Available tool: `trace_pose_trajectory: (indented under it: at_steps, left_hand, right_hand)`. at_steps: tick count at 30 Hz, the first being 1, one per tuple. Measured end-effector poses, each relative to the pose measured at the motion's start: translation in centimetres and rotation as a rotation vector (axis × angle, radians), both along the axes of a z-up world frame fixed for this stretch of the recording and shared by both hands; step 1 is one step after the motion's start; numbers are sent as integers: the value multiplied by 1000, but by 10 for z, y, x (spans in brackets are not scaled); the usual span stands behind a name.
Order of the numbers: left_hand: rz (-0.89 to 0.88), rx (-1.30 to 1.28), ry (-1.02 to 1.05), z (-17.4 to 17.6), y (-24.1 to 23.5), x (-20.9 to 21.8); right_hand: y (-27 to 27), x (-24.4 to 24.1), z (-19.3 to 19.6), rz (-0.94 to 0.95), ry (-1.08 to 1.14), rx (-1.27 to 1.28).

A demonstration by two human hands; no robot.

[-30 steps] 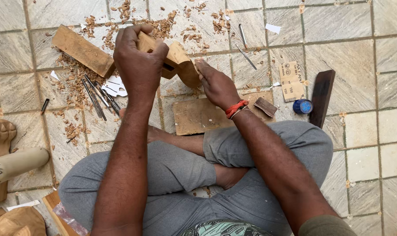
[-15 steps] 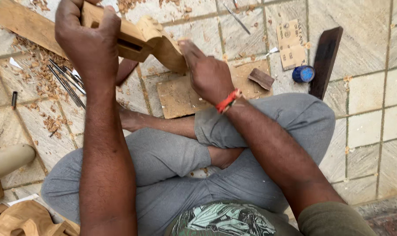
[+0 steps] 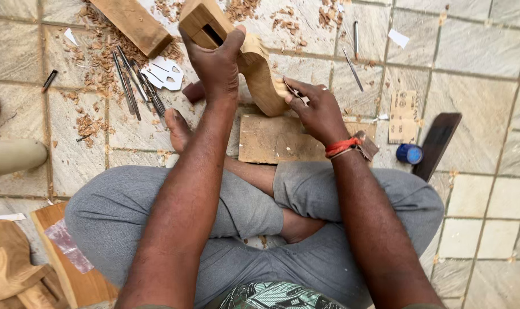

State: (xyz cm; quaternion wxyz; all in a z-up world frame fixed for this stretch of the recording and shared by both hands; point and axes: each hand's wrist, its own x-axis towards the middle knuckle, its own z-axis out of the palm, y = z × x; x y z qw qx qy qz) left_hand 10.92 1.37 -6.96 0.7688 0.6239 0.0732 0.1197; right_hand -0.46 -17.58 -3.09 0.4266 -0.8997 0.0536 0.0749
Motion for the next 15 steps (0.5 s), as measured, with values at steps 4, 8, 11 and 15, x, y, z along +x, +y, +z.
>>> trace_pose_trajectory:
  at_steps: [4, 8, 11, 15]
  left_hand:
    - [-131, -164, 72, -15, 9, 8]
    - [-159, -189, -29, -5, -1, 9]
    - [-58, -111, -158, 1, -6, 17]
    - [122, 18, 95, -6, 1, 17]
  right_hand:
    - [-11, -6, -19, -194, 101, 274]
    - [-17, -11, -8, -254, 84, 407]
    - [-1, -19, 15, -207, 22, 453]
    - [33, -53, 31, -190, -176, -23]
